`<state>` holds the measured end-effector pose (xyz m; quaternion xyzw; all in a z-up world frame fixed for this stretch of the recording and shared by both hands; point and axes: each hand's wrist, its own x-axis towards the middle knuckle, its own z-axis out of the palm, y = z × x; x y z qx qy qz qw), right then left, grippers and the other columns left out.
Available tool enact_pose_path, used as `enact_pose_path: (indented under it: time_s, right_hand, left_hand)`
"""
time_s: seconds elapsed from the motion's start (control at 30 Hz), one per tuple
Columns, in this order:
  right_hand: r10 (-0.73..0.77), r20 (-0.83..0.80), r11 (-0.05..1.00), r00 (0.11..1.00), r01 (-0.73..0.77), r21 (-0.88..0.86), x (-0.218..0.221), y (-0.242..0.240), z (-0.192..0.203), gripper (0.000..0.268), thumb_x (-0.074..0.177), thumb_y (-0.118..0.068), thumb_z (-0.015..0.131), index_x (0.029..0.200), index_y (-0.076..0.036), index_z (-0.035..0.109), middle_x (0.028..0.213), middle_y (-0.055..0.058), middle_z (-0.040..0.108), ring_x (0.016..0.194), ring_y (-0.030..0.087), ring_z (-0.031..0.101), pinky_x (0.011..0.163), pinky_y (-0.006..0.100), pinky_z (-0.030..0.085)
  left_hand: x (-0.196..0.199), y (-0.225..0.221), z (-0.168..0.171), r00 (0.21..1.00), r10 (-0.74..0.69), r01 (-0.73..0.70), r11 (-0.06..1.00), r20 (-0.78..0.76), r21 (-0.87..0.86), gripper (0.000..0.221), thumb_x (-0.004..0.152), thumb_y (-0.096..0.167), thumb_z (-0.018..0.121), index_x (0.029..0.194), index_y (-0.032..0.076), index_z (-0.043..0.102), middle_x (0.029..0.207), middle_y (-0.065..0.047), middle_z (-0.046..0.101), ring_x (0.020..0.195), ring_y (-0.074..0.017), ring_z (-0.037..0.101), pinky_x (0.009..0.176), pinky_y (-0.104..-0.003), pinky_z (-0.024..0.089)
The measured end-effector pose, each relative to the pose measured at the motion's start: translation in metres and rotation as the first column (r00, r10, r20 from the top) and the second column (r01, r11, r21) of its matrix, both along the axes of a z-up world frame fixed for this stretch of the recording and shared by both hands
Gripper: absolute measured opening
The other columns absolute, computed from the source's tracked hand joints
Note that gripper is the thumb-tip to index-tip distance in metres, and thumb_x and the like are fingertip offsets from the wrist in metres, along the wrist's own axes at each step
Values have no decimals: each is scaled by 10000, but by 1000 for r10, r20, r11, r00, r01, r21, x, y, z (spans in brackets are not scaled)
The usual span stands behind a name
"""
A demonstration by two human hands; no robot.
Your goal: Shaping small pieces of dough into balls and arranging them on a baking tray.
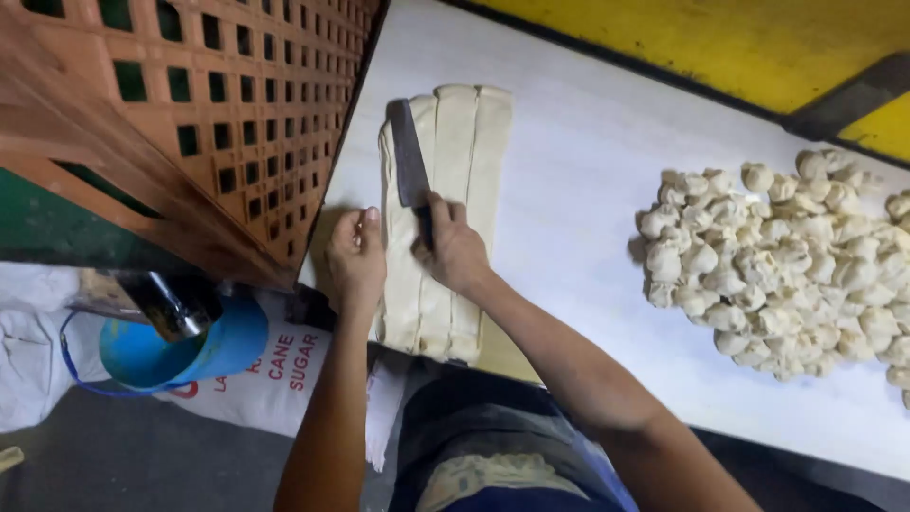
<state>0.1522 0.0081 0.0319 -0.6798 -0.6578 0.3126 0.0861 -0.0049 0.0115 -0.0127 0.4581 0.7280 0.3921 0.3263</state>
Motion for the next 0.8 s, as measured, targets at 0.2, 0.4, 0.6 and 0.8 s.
enact_pose_path:
  time_s: [0.2,0.4,0.6,0.8]
  right_hand:
    - [-377,-477,866,794,484,122,57,-10,26,729,928,-11,576,1594,-59,285,1349,368,513,1202,510,572,1025,598,459]
    - [-247,308,895,919,95,436,89,33,-30,578,831,-266,836,1364,-182,629,1302,140,488,1105,415,610,834,485,598]
    - [97,-40,732,994,-44,679,52,-55,-76,162,928,-216,678,1038,-129,760,1023,97,638,964,335,635,814,387,543]
    - [133,-18,775,991,-93,625,62,-49,-64,139,869,-191,713,943,-81,672,953,108,549,978,371,552,827,441,511]
  left_hand:
    - [9,102,-20,990,-137,123,940,22,318,220,1069,192,547,1202,55,656,1091,-247,699,1083,-452,658,939,-510,507]
    - [46,211,-50,731,-321,590,740,-602,322,380,1005,335,659,1324,130,638,1160,-139,608,1106,-381,607,926,-491,480]
    - [52,188,-33,630,-468,692,700,-620,174,504,893,627,764,1042,150,696,1032,-73,625,1081,-336,574,930,-498,403]
    - [24,103,6,913,-402,400,916,-75,-30,474,847,503,762,1230,433,492,1100,1,741,1082,-301,726,949,-409,567]
